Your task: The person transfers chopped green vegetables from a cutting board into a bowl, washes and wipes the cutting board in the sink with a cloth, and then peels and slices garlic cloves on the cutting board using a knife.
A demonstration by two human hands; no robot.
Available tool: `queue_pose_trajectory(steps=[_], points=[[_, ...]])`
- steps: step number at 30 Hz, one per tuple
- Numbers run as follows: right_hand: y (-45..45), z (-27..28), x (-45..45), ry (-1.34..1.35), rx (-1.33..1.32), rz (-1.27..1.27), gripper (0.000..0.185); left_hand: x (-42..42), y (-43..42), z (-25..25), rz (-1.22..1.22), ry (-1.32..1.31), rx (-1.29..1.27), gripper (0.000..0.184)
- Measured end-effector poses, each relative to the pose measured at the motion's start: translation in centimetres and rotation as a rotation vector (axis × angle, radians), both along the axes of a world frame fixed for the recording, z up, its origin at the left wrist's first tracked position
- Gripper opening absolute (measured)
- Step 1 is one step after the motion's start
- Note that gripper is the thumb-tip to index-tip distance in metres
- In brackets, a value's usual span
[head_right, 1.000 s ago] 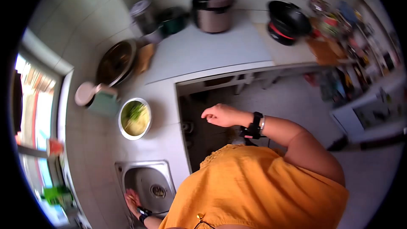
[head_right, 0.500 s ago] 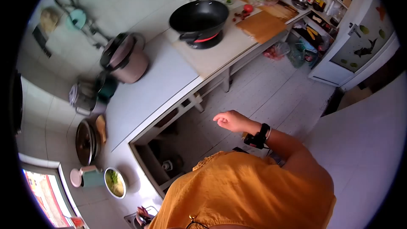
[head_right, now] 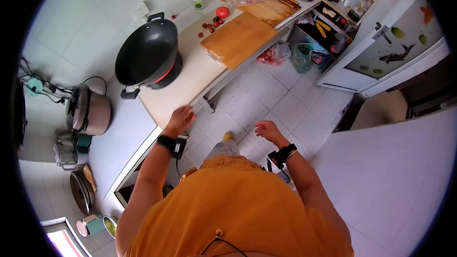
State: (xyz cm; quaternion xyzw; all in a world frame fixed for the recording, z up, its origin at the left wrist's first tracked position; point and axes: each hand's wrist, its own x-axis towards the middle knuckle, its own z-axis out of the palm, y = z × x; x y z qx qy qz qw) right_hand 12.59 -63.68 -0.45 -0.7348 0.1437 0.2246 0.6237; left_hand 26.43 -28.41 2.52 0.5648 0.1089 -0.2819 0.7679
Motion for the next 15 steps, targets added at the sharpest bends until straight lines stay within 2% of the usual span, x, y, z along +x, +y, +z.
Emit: queue_pose_trajectory(steps=[1, 3, 4, 6, 7, 9, 11, 13, 15], points=[[-0.7, 0.2, 0.9, 0.027, 0.055, -0.046, 0.023, 2.6, -3.5, 1.0, -0.01, 0.014, 0.015, 0.013], [-2.9, 0.5, 3.5, 0.052, 0.057, -0.044, 0.024, 8.3, -8.8, -0.2, -0.164, -0.173, 0.291, 0.015], [-4.2, 0.5, 5.0, 0.037, 0.055, -0.052, 0.024, 11.0, -11.2, -1.3, -0.166, -0.17, 0.28, 0.015], [-7.4, 0.2, 8.2, 0.017, 0.035, -0.061, 0.024, 16.1, -15.7, -4.2, -0.188, -0.733, 0.839, 0.016], [-9.1, -0.1, 9.7, 0.013, 0.032, -0.07, 0.024, 18.2, -17.5, -5.5, -0.181, -0.738, 0.823, 0.016], [-12.6, 0.8, 13.4, 0.002, 0.008, -0.084, 0.024, 22.7, -21.4, -7.3, -0.054, -1.121, 0.822, 0.022], [-15.7, 2.1, 16.4, 0.065, -0.054, -0.108, 0.024, 26.3, -24.5, -7.5, -0.03, -1.094, 0.848, 0.026], [-18.7, 2.5, 19.5, 0.042, -0.063, -0.119, 0.024, 29.2, -26.9, -8.0, 0.058, -1.186, 0.834, 0.025], [-21.5, 2.6, 22.1, -0.041, -0.102, -0.099, 0.023, 31.2, -28.1, -8.7, -0.018, -1.163, 0.774, 0.027]])
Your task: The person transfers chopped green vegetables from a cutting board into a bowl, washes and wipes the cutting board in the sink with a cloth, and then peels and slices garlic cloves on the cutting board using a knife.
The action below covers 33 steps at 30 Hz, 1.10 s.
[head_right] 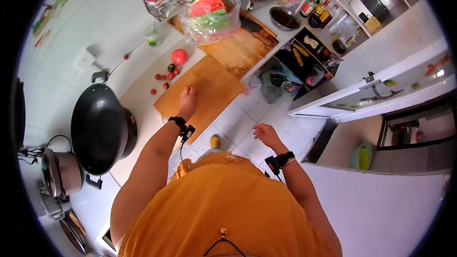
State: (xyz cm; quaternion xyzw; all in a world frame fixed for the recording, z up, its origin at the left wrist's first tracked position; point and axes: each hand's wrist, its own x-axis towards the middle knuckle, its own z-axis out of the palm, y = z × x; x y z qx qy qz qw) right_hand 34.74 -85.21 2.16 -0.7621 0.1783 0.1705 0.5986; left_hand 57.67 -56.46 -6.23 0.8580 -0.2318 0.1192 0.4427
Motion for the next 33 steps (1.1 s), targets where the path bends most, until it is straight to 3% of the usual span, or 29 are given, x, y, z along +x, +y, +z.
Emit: queue_pose_trajectory(steps=[2, 6, 8, 9, 12, 16, 18, 20, 22, 24, 25, 28, 30, 32, 33], points=[[-2.4, 0.2, 3.2, 0.009, -0.019, -0.005, 0.023, 0.2, -0.3, 0.3, 0.0, -0.005, 0.168, 0.031], [-7.2, -1.2, 10.6, 0.006, -0.026, 0.112, 0.025, -0.7, 0.3, 1.2, -0.015, 0.022, 0.231, 0.033], [-10.3, -1.9, 16.4, -0.097, -0.342, 0.224, 0.021, -1.2, 0.7, 1.5, -0.06, 0.111, 0.237, 0.03], [-12.7, -5.0, 19.4, -0.361, -0.422, 0.205, 0.02, -1.4, 0.7, 1.6, -0.036, 0.132, 0.235, 0.03], [-15.0, -2.9, 29.6, -0.427, -0.687, 0.135, 0.021, -2.5, 0.4, 2.4, 0.003, 0.328, 0.158, 0.038], [-17.0, -2.8, 39.7, -0.614, -1.039, 0.097, 0.033, -3.6, -1.9, 5.4, 0.347, 0.302, 0.141, 0.053], [-17.3, -2.6, 42.3, -0.437, -1.06, 0.185, 0.042, -4.2, -3.1, 5.3, 0.489, 0.284, 0.211, 0.06], [-19.1, -5.9, 44.6, -0.586, -1.029, 0.285, 0.048, -5.5, -3.4, 3.4, 0.653, 0.353, -0.026, 0.063], [-17.8, -3.6, 44.5, -0.511, -1.08, 0.408, 0.043, -6.1, -4.6, 4.4, 0.773, 0.32, 0.079, 0.066], [-18.8, -5.3, 45.2, -0.701, -1.112, 0.488, 0.038, -6.4, -5.6, 4.6, 0.845, 0.32, 0.063, 0.058], [-19.0, -5.4, 45.3, -0.745, -1.097, 0.516, 0.037, -6.4, -6.0, 4.8, 0.86, 0.31, 0.064, 0.059], [-18.7, -4.0, 44.6, -0.485, -1.123, 0.429, 0.036, -6.1, -5.9, 4.9, 0.882, 0.283, 0.102, 0.059], [-20.5, -2.6, 43.7, -0.672, -0.968, 0.472, 0.034, -5.6, -5.4, 4.8, 0.884, 0.268, 0.135, 0.058], [-22.7, -0.5, 40.9, -0.482, -0.907, 0.417, 0.028, -5.1, -4.7, 4.9, 0.859, 0.257, 0.19, 0.055], [-22.7, 1.6, 38.0, -0.523, -0.788, 0.408, 0.025, -4.9, -4.1, 4.7, 0.827, 0.232, 0.184, 0.055]])
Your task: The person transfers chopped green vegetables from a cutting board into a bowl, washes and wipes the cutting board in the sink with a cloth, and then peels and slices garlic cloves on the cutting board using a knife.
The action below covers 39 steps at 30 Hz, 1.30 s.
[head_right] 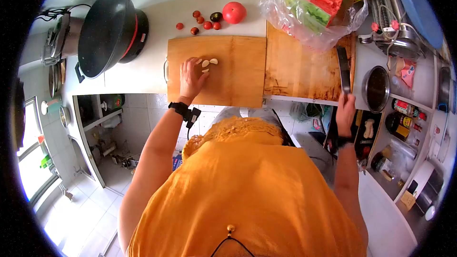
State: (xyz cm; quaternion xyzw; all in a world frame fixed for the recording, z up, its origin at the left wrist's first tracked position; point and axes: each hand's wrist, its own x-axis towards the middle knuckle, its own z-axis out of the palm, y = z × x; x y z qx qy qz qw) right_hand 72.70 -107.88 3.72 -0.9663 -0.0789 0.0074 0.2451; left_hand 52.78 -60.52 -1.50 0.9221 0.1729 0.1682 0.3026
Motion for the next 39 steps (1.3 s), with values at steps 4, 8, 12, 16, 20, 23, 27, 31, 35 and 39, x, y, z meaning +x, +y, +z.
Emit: queue_pose_trajectory(steps=[4, 8, 12, 16, 20, 23, 27, 31, 35, 39], points=[[-0.9, 3.0, -9.6, 0.255, 0.23, -0.005, 0.032, 2.1, -0.1, 0.7, -0.04, -0.01, 0.013, 0.047], [3.0, 4.9, -13.2, 0.295, 0.133, 0.261, 0.041, 3.7, -0.5, -1.4, -0.05, -0.042, 0.063, 0.034], [13.1, 5.9, -11.4, 0.493, 0.6, 0.175, 0.02, 3.8, -0.8, 0.1, 0.035, -0.115, 0.07, 0.024], [20.0, 4.2, -8.2, 0.531, 0.454, 0.338, 0.019, 3.0, 1.5, -0.3, 0.214, -0.133, 0.087, 0.021], [25.0, 3.1, -8.1, 0.496, 0.243, 0.444, 0.022, 2.3, 2.4, -1.8, 0.236, -0.087, 0.092, 0.019], [27.3, 2.9, -8.7, 0.536, 0.171, 0.464, 0.023, 1.6, 1.8, -1.5, 0.194, -0.066, 0.071, 0.025], [29.0, 2.2, -9.6, 0.355, 0.163, 0.593, 0.023, 0.6, 1.5, -0.5, 0.017, -0.096, 0.034, 0.036], [30.3, 2.2, -10.6, 0.414, 0.131, 0.579, 0.023, 0.1, 0.5, -1.2, -0.021, -0.076, 0.021, 0.043], [31.0, 2.2, -10.7, 0.44, 0.096, 0.644, 0.023, -0.2, -1.2, -1.2, 0.09, -0.06, 0.014, 0.045], [31.3, 1.3, -10.6, 0.39, 0.072, 0.717, 0.023, -0.1, -1.5, -0.6, 0.088, -0.132, -0.026, 0.039]])
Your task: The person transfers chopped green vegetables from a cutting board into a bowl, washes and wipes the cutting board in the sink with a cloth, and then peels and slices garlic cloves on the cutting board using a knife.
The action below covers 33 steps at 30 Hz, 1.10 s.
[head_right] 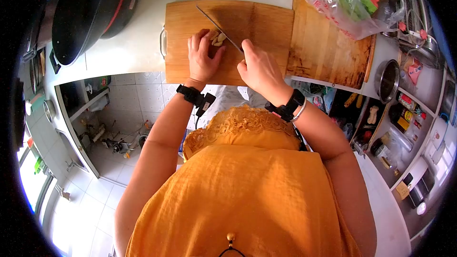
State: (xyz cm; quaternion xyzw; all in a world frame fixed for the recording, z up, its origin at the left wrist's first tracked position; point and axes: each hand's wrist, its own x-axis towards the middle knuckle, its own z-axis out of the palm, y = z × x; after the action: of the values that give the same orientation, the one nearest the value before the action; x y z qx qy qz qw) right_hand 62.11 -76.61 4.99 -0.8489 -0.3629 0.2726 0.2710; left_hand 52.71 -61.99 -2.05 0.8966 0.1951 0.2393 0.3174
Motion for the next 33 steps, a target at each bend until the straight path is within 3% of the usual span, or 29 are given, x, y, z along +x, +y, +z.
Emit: queue_pose_trajectory(steps=[2, 5, 15, 23, 33], points=[[0.4, -0.1, -0.3, -0.197, 0.014, 0.032, 0.024, 0.1, 0.0, -0.1, -0.034, -0.027, -0.012, 0.036], [0.8, -0.4, -0.6, -0.233, 0.062, 0.064, 0.025, 0.2, -0.1, -0.6, -0.098, -0.086, 0.024, 0.027], [1.2, -1.1, -1.8, -0.199, 0.071, 0.073, 0.019, 0.0, -0.2, -1.4, -0.024, -0.118, 0.025, 0.02], [1.4, -1.3, -1.3, -0.153, 0.042, 0.073, 0.028, -0.1, 0.0, -1.1, -0.011, -0.115, -0.003, 0.019], [-0.5, 1.2, -2.0, -0.145, 0.023, 0.138, 0.027, 0.1, -0.2, -1.2, 0.018, -0.097, 0.034, 0.019]])
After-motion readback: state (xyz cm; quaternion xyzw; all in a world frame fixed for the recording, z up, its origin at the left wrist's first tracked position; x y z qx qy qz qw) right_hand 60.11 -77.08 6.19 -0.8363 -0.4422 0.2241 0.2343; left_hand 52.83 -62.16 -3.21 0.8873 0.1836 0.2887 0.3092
